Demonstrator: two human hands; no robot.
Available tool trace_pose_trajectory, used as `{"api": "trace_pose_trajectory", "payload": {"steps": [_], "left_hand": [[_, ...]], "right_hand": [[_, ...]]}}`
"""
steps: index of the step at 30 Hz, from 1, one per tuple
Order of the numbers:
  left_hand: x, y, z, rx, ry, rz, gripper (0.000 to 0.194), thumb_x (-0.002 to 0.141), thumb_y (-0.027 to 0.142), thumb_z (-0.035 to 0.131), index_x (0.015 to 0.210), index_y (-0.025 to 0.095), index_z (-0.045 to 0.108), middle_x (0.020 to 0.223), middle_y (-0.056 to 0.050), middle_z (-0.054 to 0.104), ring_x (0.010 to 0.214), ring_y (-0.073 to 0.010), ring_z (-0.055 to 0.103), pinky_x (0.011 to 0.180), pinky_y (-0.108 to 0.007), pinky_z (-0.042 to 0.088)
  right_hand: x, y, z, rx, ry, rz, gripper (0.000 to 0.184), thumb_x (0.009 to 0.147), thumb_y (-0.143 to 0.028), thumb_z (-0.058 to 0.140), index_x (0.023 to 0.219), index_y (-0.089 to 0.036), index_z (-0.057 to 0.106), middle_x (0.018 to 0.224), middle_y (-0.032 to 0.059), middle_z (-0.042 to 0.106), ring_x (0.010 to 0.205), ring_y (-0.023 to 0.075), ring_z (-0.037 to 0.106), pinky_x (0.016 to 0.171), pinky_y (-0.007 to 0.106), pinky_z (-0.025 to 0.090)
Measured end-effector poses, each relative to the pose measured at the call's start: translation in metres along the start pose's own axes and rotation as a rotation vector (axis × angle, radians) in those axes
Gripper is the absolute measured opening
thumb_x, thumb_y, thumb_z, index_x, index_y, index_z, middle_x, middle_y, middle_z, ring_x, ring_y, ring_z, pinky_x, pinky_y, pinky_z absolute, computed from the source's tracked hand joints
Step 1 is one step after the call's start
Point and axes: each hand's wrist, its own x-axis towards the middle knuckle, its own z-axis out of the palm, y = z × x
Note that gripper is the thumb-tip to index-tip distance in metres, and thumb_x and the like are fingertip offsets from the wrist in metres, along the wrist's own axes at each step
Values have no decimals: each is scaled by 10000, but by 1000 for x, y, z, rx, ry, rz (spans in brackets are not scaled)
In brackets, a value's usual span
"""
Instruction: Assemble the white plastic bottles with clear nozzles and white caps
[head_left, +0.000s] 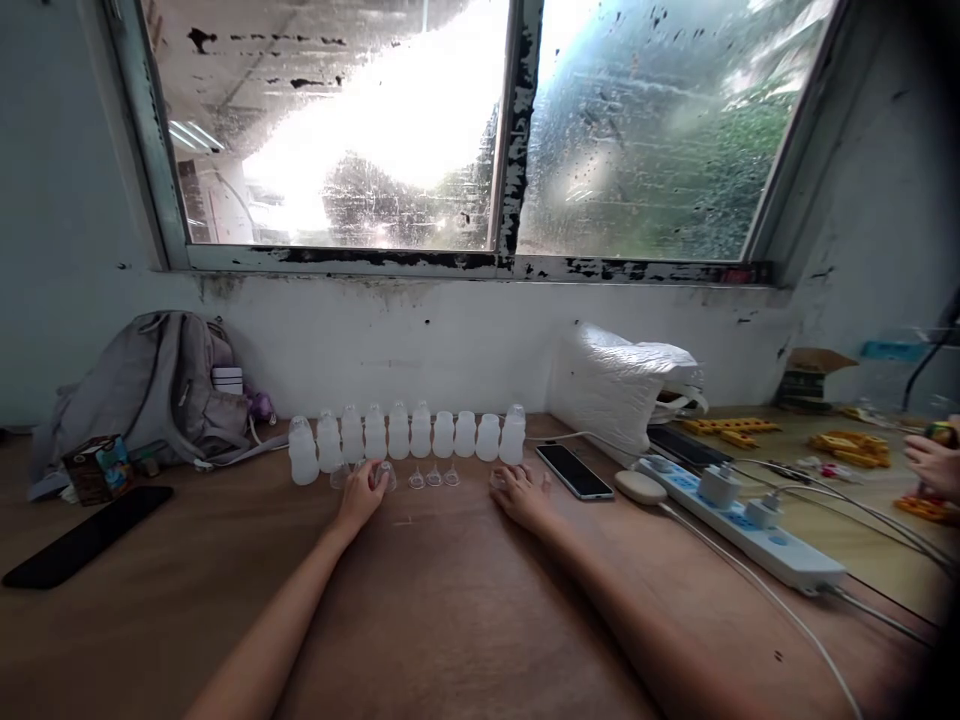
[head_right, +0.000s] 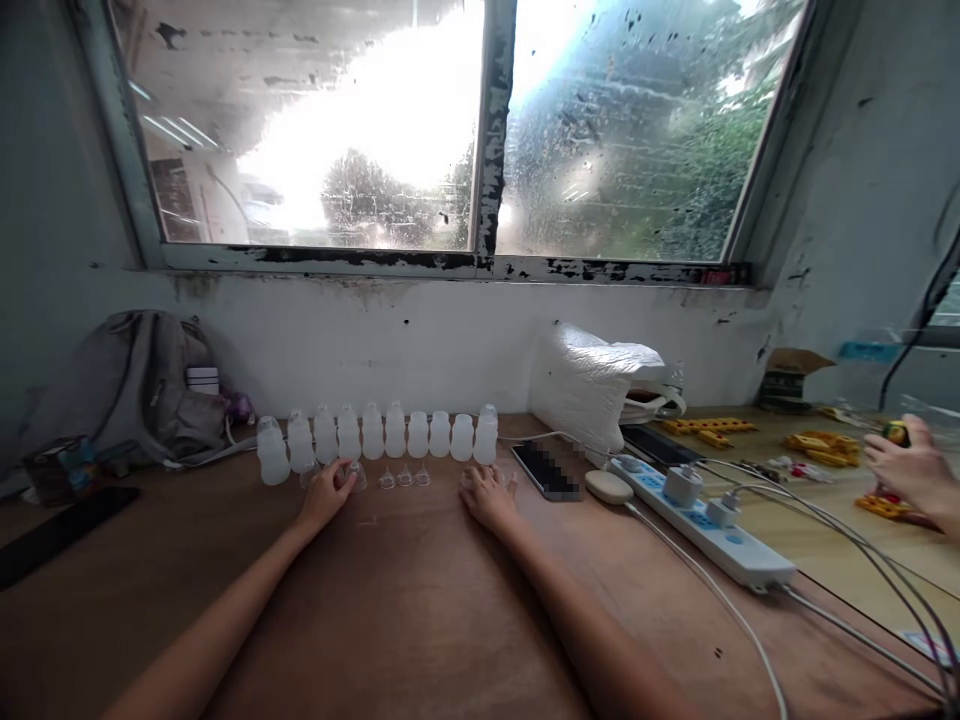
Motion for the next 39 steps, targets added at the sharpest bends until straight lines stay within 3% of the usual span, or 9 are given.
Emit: {"api": "trace_pose_trajectory", "payload": {"steps": [5,10,15,18,22,28,31,35,39], "left_hand": [[-3,-3,5,120,53,108,269,714,360,504,906,172,514,854,-67,519,784,-202,519,711,-322,420],[-6,-2,5,146,46,245,364,717,323,524,1042,177,448,1023,-90,473,986,-223,460,864,-368,364],[-8,-2,4,260,4,278,295,764,273,463,1048,195,463,1011,-78,484,969,-223,457,848,-362,357],[-10,-1,1,328,-13,255,263,782,268,433,1025,194,497,996,-81,494,942,-238,463,813,-366,356],[-9,8,4,367,55,234,287,787,283,431,1045,189,513,1088,-117,474,1012,-286,420,863,-421,285],[8,33,38,407,-12,269,248,766,313,476,928,156,578,1205,-160,424,1125,-319,322,932,-506,142],[16,45,46,433,13,235,185,780,281,456,819,173,601,1177,-132,455,1133,-296,316,927,-501,159],[6,57,38,408,103,251,212,817,269,392,835,197,592,1086,-96,513,1068,-262,374,902,-457,225],[-16,64,33,342,5,391,194,818,293,408,819,195,575,1033,-75,534,1020,-236,407,868,-400,287]], "right_hand": [[-3,-14,-7,31,18,-37,173,768,-235,423,902,-218,532,953,81,592,1000,262,444,905,576,57],[-11,-35,-9,149,95,-196,215,769,-292,445,952,-199,510,963,78,581,955,227,472,907,413,215],[-20,-49,4,241,58,-319,226,784,-284,429,983,-198,494,977,68,562,941,202,480,832,327,303],[-22,-51,11,253,44,-293,296,787,-280,419,1069,-198,456,1068,77,517,965,203,467,817,324,312],[-20,-46,14,184,86,-157,441,738,-402,483,1116,-180,437,1109,101,487,1050,258,393,878,401,240],[-18,-41,11,204,1,-123,372,725,-482,480,951,-189,520,1013,87,521,1032,246,394,853,366,249],[-20,-43,10,203,20,-137,371,725,-471,488,973,-196,511,1006,79,528,1020,243,399,845,360,244],[-22,-44,14,225,29,-150,371,732,-469,482,976,-192,512,997,84,539,1004,245,412,825,358,256],[-19,-42,19,260,43,-156,371,723,-464,500,970,-187,515,988,84,551,985,253,429,800,365,284]]}}
